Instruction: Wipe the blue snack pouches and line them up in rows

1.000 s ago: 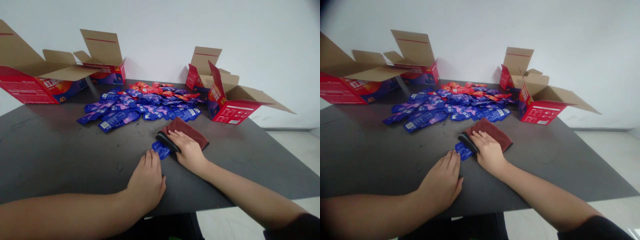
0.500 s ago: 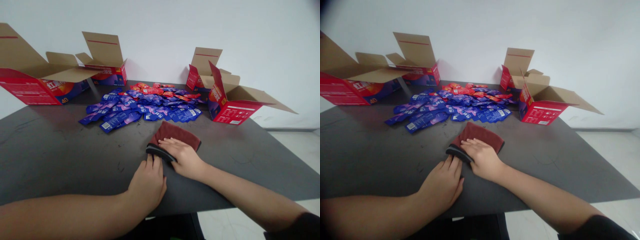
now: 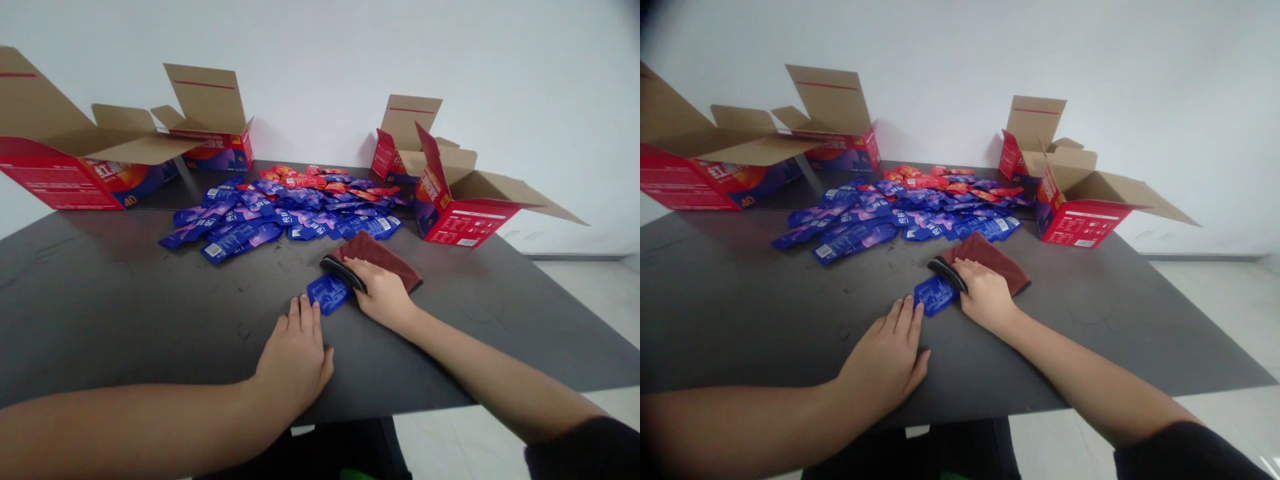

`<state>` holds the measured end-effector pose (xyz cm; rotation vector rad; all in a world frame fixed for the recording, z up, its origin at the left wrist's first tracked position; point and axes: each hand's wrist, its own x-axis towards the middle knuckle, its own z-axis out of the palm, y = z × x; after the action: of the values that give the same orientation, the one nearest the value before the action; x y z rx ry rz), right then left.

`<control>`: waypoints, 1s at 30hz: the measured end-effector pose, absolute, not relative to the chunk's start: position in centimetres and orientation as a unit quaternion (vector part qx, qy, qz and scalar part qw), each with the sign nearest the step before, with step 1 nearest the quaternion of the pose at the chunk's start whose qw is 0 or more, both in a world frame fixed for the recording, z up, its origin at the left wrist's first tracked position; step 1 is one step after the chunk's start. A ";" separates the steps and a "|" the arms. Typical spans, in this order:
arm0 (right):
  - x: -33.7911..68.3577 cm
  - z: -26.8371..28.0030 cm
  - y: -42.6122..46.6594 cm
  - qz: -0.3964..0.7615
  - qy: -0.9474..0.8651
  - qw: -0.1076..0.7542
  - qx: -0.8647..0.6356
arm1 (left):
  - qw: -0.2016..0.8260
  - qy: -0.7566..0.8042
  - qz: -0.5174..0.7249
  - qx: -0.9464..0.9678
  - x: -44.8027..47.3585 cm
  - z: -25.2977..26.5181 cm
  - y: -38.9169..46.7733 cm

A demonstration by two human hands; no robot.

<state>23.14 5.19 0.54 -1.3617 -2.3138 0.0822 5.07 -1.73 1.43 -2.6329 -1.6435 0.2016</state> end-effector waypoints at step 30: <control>22.2 0.4 4.4 0.065 -0.913 0.203 -0.348 | 0.031 -0.445 0.022 -0.895 4.6 1.3 -1.4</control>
<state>22.16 4.37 0.38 -0.9707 -2.5479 0.1816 4.63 -1.37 1.29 -2.7568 -1.3721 0.0674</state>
